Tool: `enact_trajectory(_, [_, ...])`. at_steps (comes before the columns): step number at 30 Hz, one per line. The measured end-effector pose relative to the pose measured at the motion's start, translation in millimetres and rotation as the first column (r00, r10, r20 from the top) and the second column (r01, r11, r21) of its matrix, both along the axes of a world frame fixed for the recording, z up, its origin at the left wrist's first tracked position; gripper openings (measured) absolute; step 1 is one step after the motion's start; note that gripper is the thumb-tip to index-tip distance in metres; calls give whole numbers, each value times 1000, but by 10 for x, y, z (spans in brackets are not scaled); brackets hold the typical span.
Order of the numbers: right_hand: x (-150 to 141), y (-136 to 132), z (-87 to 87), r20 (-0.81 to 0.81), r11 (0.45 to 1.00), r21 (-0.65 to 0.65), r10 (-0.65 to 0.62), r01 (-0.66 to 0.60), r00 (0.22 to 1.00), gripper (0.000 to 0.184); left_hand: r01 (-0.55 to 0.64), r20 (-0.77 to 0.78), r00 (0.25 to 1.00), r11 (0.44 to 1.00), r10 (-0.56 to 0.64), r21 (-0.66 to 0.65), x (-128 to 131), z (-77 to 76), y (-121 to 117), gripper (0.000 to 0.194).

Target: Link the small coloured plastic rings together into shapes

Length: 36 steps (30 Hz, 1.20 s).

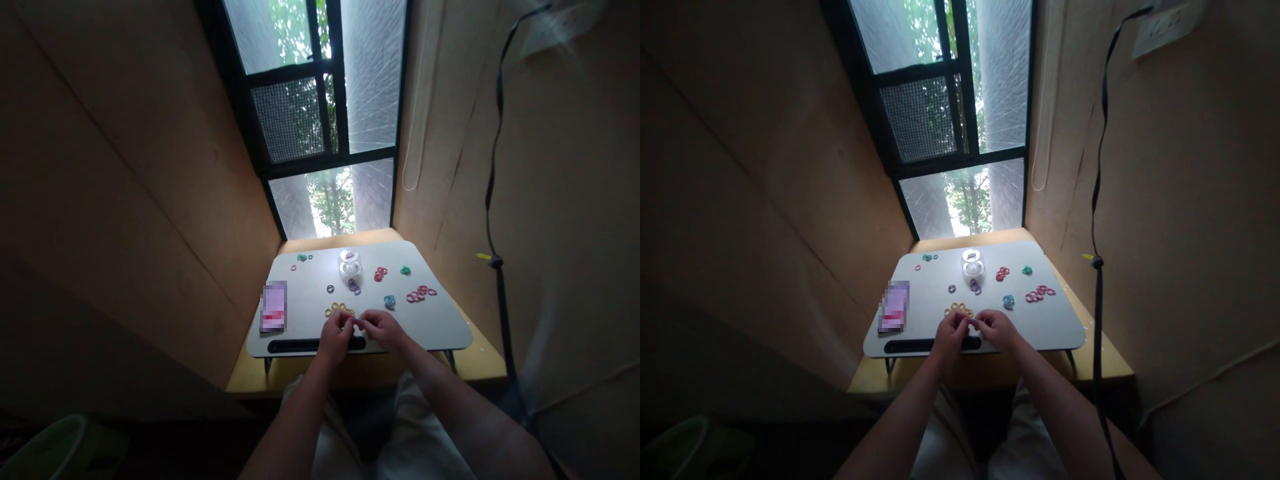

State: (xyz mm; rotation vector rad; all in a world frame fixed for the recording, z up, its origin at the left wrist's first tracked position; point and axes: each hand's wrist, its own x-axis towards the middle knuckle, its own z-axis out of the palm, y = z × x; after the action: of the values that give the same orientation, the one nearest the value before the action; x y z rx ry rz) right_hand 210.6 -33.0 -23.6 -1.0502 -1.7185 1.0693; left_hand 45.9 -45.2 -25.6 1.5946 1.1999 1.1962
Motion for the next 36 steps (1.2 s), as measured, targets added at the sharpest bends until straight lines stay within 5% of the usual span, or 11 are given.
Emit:
enact_trajectory(14, [-5,4,-16,-43,982,-62,-179,176,983,21,-78,-68,995,997,76,-24,41,19,15,21])
enact_trajectory(28, [28,3,-58,20,982,108,-155,152,988,12,-97,6,995,994,97,-57,58,-10,21,22])
enact_trajectory(36, [3,-19,-75,36,970,142,-203,196,978,10,-3,-56,998,1000,2,-21,31,-26,3,21])
